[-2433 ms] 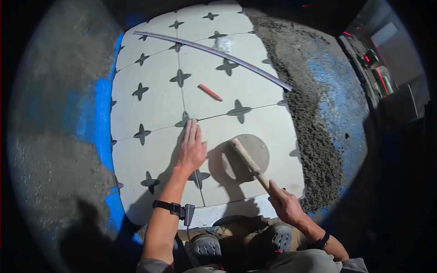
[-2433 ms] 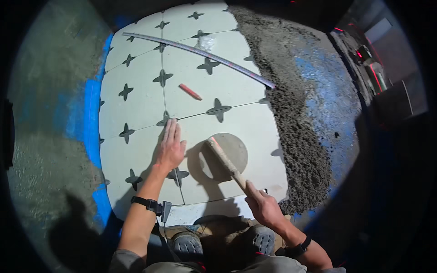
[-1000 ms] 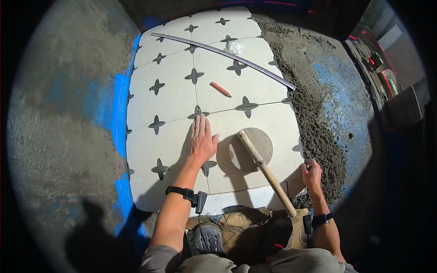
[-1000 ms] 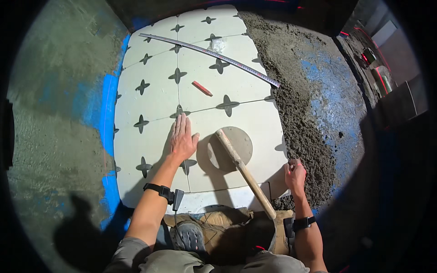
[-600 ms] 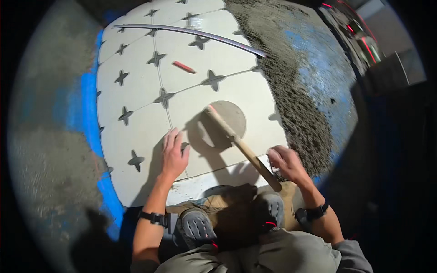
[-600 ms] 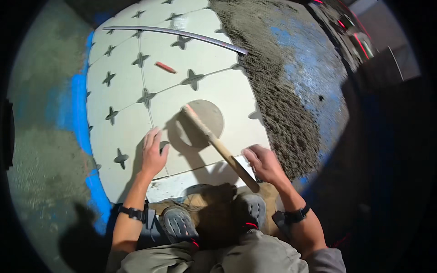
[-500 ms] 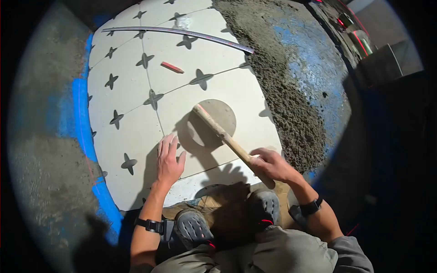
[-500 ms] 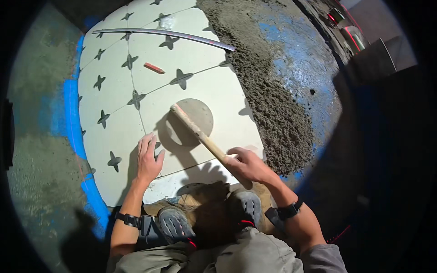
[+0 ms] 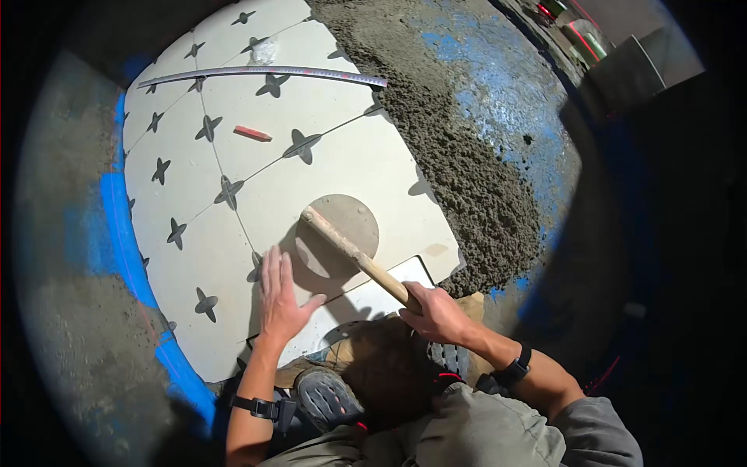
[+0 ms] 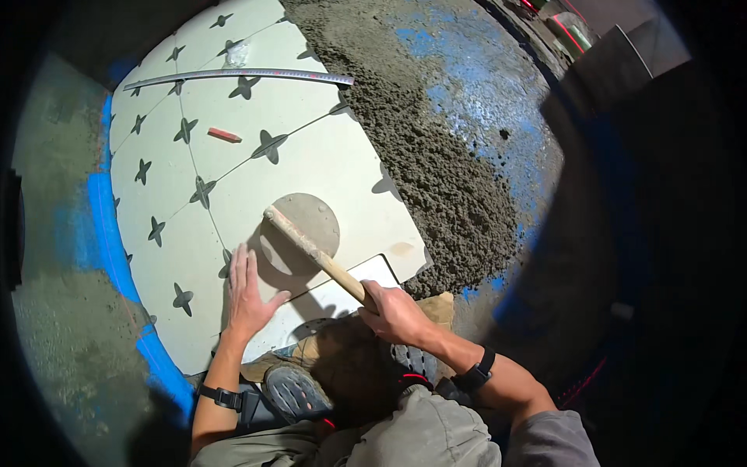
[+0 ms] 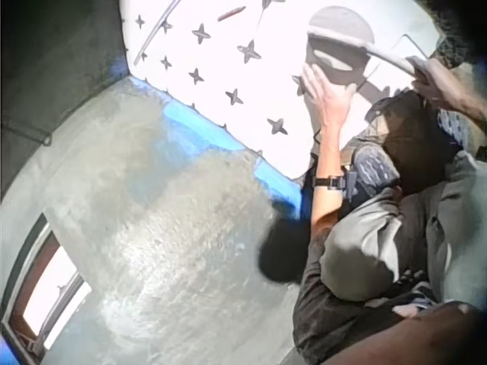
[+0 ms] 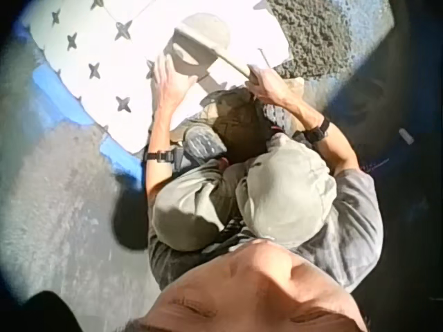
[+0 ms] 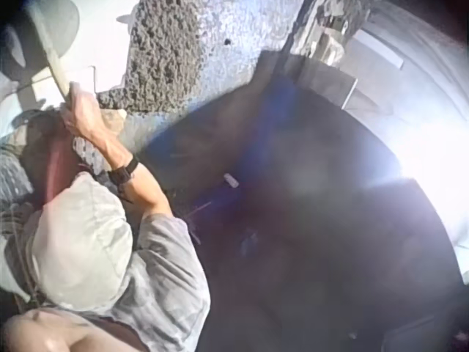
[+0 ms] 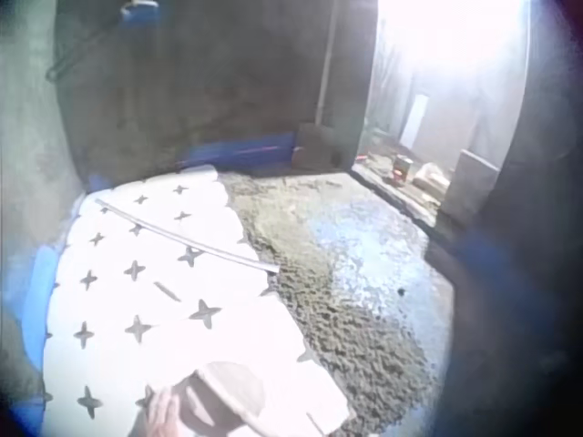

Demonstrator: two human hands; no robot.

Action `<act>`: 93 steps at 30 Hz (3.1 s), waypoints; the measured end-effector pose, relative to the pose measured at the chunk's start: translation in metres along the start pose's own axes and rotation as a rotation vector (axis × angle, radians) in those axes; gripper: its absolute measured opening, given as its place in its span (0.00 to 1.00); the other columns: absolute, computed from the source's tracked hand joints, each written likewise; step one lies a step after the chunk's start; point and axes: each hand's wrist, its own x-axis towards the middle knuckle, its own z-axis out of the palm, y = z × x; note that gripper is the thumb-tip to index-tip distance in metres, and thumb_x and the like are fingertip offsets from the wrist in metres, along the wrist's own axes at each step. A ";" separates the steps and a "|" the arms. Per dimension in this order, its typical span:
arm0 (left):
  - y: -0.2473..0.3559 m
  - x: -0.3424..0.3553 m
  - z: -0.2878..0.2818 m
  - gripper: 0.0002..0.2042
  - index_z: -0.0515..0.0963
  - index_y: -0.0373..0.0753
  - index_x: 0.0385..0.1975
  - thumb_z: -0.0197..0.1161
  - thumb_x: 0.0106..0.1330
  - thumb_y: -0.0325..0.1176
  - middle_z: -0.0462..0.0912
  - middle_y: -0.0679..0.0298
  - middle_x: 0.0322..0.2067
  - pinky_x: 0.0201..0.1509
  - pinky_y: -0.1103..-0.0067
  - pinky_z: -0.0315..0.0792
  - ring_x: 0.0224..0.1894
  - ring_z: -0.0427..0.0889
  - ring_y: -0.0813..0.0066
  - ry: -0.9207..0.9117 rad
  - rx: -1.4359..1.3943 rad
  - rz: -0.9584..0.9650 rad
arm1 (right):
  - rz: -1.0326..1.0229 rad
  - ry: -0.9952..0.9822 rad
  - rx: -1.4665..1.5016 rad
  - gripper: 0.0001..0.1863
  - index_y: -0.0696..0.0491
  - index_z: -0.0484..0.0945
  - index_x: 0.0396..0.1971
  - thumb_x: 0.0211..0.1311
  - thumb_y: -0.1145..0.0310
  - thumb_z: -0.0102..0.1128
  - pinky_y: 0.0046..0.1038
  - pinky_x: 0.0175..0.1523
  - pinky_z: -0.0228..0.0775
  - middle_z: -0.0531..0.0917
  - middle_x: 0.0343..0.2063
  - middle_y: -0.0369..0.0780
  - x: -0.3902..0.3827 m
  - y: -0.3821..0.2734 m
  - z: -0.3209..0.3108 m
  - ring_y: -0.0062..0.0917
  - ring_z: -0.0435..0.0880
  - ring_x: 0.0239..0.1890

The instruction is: The person fits tiles onto a wet mortar bed by hand, using a laser level for alignment. After shoveling more mortar and spreading it with a rake, they position the tiles and tap them into place with a rubber mallet.

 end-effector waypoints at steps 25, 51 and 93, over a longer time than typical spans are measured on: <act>-0.110 0.011 -0.050 0.54 0.64 0.25 0.71 0.77 0.53 0.59 0.56 0.41 0.77 0.83 0.53 0.49 0.81 0.51 0.45 -0.003 0.176 0.027 | -0.256 0.129 -0.025 0.35 0.59 0.65 0.74 0.68 0.75 0.64 0.43 0.48 0.80 0.85 0.43 0.62 0.054 -0.082 0.031 0.56 0.88 0.44; -0.138 -0.018 -0.028 0.49 0.72 0.23 0.63 0.77 0.52 0.60 0.57 0.40 0.76 0.83 0.49 0.47 0.81 0.49 0.42 0.005 0.154 -0.055 | -0.313 0.152 -0.071 0.34 0.60 0.64 0.75 0.70 0.78 0.61 0.37 0.52 0.79 0.85 0.48 0.63 0.066 -0.102 0.084 0.49 0.90 0.49; -0.016 0.015 -0.017 0.69 0.51 0.23 0.76 0.85 0.39 0.57 0.48 0.37 0.79 0.84 0.53 0.43 0.83 0.43 0.44 -0.269 0.280 -0.084 | -0.214 0.149 -0.108 0.37 0.45 0.65 0.76 0.68 0.71 0.65 0.47 0.34 0.73 0.81 0.29 0.50 0.023 0.010 0.005 0.50 0.81 0.26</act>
